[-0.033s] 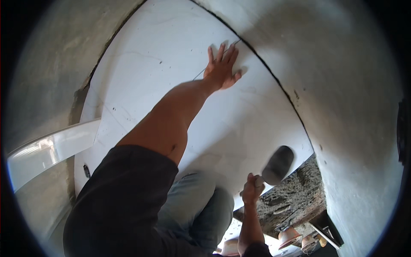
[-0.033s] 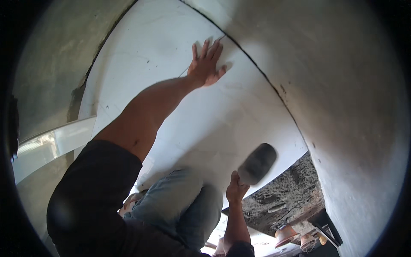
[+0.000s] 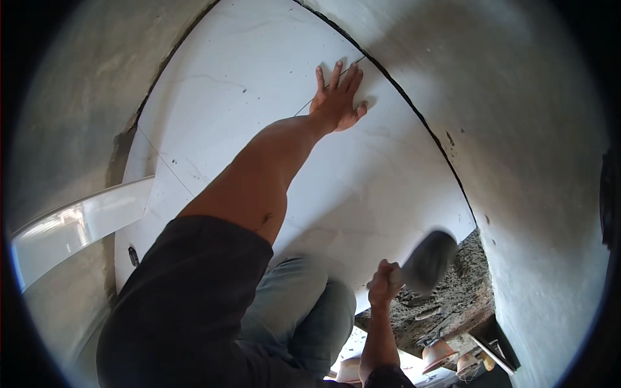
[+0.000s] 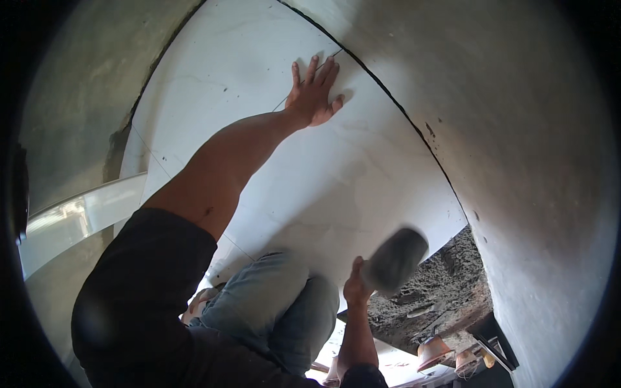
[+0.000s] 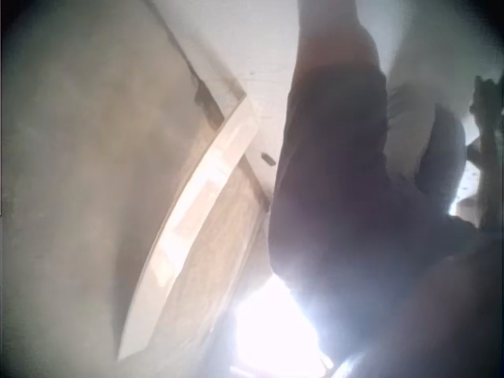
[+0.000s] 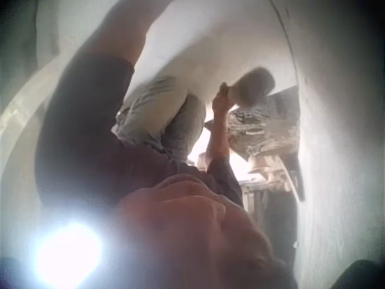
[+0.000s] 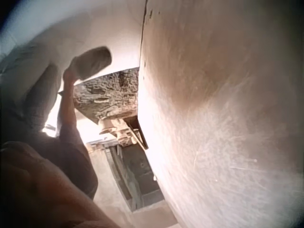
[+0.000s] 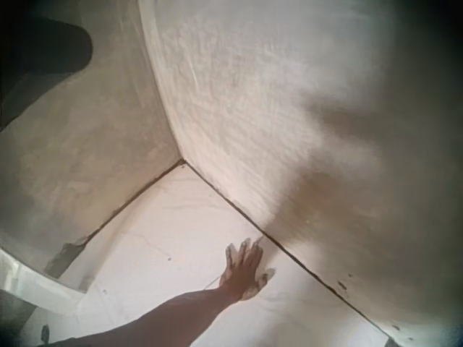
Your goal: The person taps a white floor tile with a rubber mallet to level it into a bed of mortar and checks the alignment by hand.
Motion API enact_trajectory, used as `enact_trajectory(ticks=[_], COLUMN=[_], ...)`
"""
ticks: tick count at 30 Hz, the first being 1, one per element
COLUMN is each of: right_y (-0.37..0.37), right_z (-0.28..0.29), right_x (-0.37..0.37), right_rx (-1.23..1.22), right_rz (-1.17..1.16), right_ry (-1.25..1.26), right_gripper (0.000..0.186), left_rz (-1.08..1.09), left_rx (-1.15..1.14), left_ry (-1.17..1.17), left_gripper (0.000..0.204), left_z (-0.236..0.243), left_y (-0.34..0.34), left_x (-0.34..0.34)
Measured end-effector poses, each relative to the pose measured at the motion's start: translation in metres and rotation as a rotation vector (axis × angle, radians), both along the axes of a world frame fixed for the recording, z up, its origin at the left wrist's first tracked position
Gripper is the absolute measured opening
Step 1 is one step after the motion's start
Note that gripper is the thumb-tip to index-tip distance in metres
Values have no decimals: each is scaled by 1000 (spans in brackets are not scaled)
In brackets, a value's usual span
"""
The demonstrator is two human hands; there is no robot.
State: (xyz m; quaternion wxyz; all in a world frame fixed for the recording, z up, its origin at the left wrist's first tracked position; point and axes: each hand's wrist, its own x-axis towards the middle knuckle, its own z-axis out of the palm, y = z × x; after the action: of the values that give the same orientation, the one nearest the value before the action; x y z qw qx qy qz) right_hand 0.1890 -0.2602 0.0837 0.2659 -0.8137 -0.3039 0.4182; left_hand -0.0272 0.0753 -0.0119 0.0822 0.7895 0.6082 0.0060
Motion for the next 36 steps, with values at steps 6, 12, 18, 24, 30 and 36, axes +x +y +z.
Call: enact_trajectory(ticks=[6, 12, 18, 24, 30, 36], right_y=[4, -20, -35, -37, 18, 28], right_z=[12, -3, -18, -32, -12, 29], right_x=[8, 12, 25, 12, -1, -20], right_rx=[-140, -439, -396, 238, 147, -50], right_rz=[-88, 189, 224, -33, 180, 43], right_ry=[39, -113, -91, -129, -109, 47], right_gripper=[32, 34, 34, 37, 38, 43], left_rz=[-13, -29, -18, -18, -10, -7], left_rx=[23, -53, 8, -2, -23, -45], left_ry=[34, 42, 5, 14, 8, 28], left_gripper=[71, 70, 71, 71, 72, 72], left_z=[4, 7, 5, 6, 3, 4], left_y=[15, -4, 4, 2, -2, -7], left_x=[-2, 5, 5, 2, 3, -1])
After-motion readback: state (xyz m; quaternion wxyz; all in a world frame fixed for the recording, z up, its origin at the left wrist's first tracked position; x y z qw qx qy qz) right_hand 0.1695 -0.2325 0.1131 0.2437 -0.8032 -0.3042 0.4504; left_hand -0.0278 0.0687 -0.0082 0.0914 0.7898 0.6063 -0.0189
